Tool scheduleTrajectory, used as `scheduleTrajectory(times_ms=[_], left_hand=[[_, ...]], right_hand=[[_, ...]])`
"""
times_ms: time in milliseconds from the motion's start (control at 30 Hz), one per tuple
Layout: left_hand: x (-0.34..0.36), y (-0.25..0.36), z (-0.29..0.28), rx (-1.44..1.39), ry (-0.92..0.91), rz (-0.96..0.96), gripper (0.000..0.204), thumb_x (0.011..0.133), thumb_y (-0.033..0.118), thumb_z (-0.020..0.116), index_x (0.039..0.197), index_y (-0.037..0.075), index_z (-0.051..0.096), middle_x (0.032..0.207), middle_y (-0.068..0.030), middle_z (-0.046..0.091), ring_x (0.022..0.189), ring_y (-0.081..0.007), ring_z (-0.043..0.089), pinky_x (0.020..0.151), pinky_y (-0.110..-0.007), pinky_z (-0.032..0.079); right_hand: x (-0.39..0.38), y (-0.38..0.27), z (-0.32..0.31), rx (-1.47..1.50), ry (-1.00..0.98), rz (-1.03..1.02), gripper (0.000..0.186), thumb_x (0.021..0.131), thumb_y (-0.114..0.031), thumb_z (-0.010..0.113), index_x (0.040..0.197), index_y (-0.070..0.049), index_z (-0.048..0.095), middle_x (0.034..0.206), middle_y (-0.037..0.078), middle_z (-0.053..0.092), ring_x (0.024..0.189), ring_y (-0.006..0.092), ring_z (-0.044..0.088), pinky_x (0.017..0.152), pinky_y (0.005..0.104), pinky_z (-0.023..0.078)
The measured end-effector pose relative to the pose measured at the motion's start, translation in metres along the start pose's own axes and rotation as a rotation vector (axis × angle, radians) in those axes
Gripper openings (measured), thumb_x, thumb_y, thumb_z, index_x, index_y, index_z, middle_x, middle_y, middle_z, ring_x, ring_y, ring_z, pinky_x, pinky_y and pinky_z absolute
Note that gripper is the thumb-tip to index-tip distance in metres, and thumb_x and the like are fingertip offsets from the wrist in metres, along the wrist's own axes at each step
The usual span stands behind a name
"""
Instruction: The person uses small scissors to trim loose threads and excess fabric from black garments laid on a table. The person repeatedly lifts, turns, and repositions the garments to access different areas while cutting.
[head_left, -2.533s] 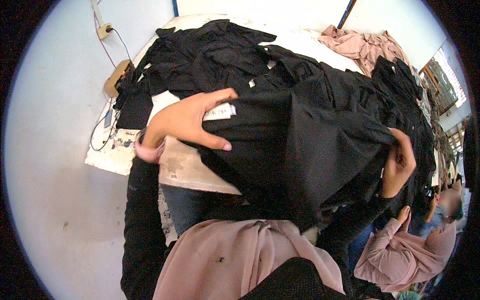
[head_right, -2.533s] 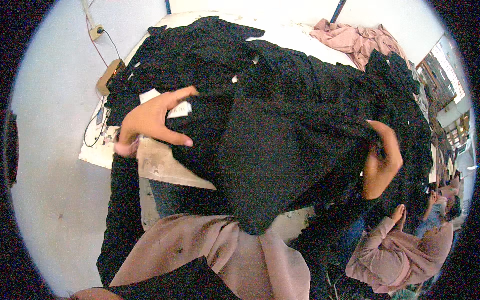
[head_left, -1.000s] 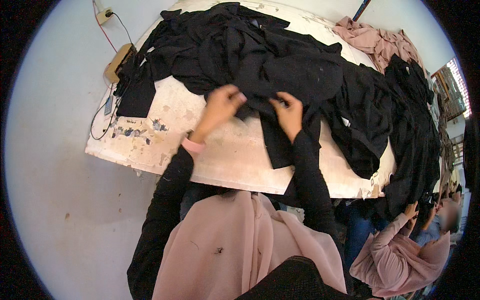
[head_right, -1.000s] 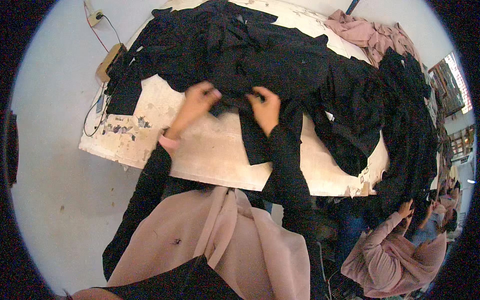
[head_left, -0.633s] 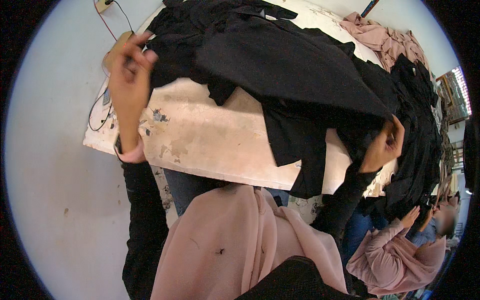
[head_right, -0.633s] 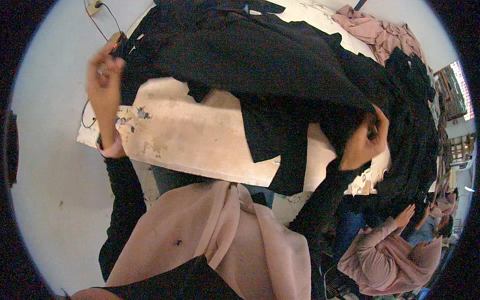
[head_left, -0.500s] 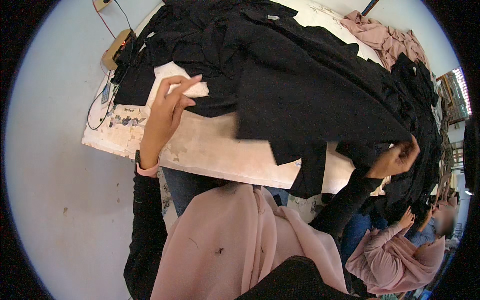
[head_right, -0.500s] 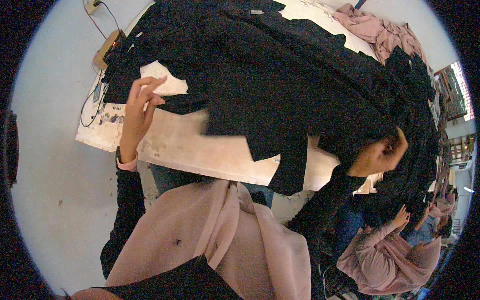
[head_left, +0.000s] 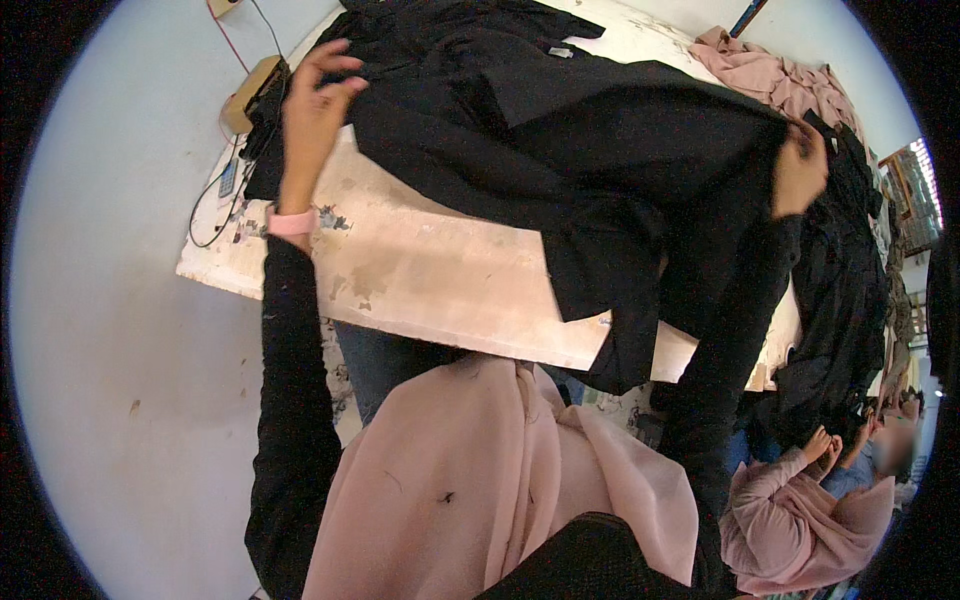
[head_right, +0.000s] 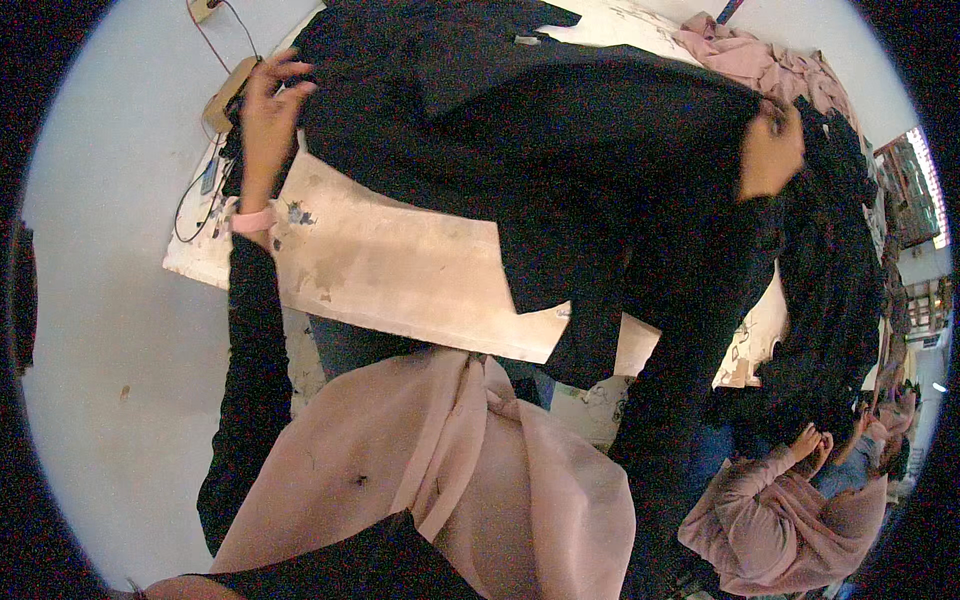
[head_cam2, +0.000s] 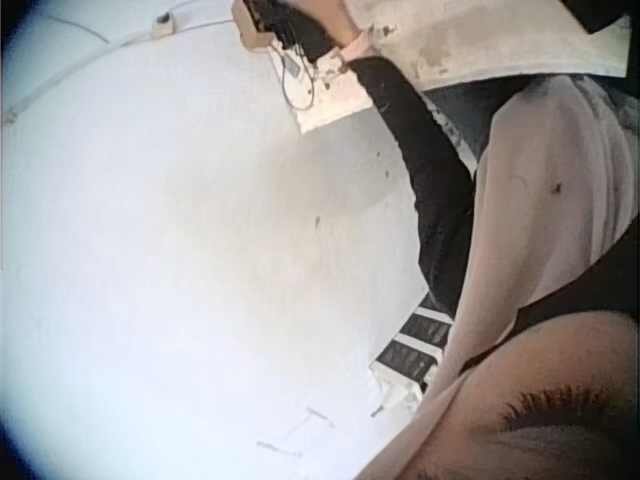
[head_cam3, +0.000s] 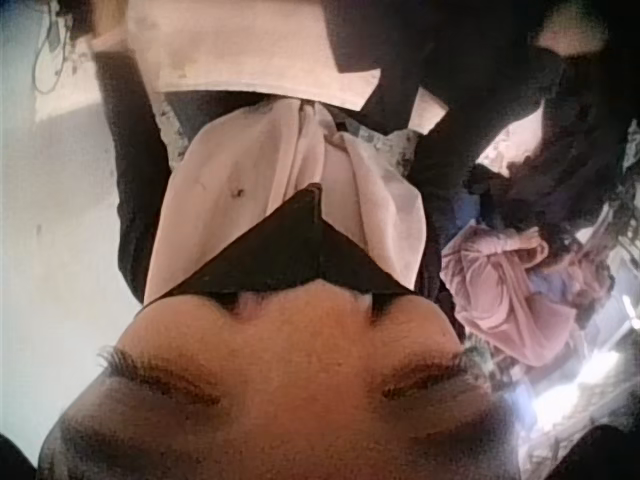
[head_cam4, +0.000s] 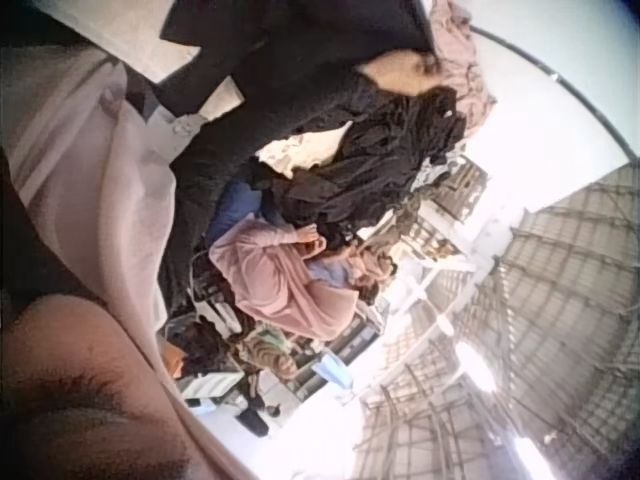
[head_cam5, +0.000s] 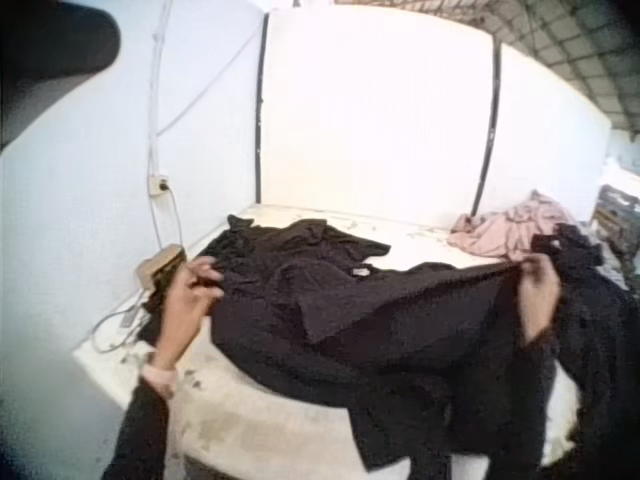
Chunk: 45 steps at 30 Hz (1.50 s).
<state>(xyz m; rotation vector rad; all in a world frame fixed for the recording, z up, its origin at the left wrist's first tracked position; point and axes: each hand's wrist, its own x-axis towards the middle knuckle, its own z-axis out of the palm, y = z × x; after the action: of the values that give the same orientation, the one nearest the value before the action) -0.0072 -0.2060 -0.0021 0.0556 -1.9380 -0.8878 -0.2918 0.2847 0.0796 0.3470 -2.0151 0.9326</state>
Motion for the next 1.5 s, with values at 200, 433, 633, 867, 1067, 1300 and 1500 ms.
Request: scheduleTrajectory(times_ms=[200,433,633,867,1067,1300,1500], left_hand=[[-0.085,-0.06,0.026,0.125,-0.061,-0.283,0.031,0.102,0.023,0.054,0.127,0.004,0.058,0.11,-0.017,0.069,0.093,-0.0283,0.069,0.079,-0.037,0.053],[-0.102,-0.047,0.03,0.362,-0.407,-0.702,0.069,0.097,0.058,0.053,0.108,-0.008,0.067,0.089,-0.0234,0.07,0.092,-0.0374,0.069,0.081,-0.042,0.052],[-0.097,-0.01,0.03,-0.667,0.041,-0.851,0.063,0.087,-0.002,0.072,0.141,-0.008,0.039,0.121,-0.0163,0.065,0.109,-0.0228,0.065,0.098,-0.032,0.051],[-0.099,0.064,0.021,-0.989,-0.027,-0.68,0.044,0.093,0.003,0.068,0.132,-0.006,0.052,0.119,-0.0159,0.068,0.106,-0.0181,0.067,0.096,-0.029,0.053],[-0.113,0.112,0.027,-0.887,-0.215,-0.745,0.04,0.092,0.007,0.071,0.127,-0.005,0.055,0.111,-0.011,0.071,0.097,-0.012,0.068,0.087,-0.024,0.055],[-0.119,0.135,0.032,-0.661,-0.193,-0.702,0.027,0.087,0.007,0.078,0.109,-0.002,0.066,0.095,-0.0056,0.072,0.08,-0.0052,0.065,0.07,-0.019,0.052],[-0.12,0.137,0.035,-0.707,-0.006,-0.775,0.02,0.086,0.009,0.078,0.101,-0.001,0.068,0.088,-0.0038,0.07,0.077,-0.005,0.064,0.066,-0.017,0.051]], right_hand=[[-0.087,-0.071,0.025,0.164,-0.141,-0.309,0.027,0.089,-0.018,0.071,0.112,-0.005,0.067,0.105,0.017,0.071,0.1,0.0311,0.069,0.086,0.0376,0.053],[-0.209,-0.158,0.026,0.588,-1.133,-0.324,0.014,0.08,-0.016,0.073,0.091,-0.009,0.073,0.086,0.011,0.073,0.08,0.026,0.073,0.07,0.0348,0.056],[-0.254,-0.169,0.03,0.447,-1.213,-0.503,0.022,0.071,-0.013,0.078,0.092,-0.007,0.074,0.084,0.01,0.074,0.074,0.0255,0.074,0.066,0.0318,0.057],[-0.239,-0.192,0.014,0.755,-1.09,-0.014,0.02,0.081,-0.003,0.076,0.101,-0.003,0.072,0.081,0.002,0.07,0.072,0.0064,0.062,0.068,0.0219,0.047],[-0.222,-0.222,0.01,1.002,-0.975,0.291,0.027,0.087,-0.007,0.076,0.113,-0.003,0.071,0.071,-0.007,0.053,0.061,0.0009,0.035,0.056,0.0203,0.029],[-0.224,-0.236,0.009,0.973,-0.854,0.238,0.012,0.092,-0.006,0.07,0.102,0.0,0.072,0.091,0.004,0.073,0.084,0.0083,0.064,0.079,0.0231,0.05],[-0.227,-0.227,-0.009,0.847,-0.763,0.245,0.027,0.091,-0.008,0.072,0.113,-0.001,0.06,0.088,0.005,0.065,0.082,0.0087,0.059,0.075,0.0226,0.047]])
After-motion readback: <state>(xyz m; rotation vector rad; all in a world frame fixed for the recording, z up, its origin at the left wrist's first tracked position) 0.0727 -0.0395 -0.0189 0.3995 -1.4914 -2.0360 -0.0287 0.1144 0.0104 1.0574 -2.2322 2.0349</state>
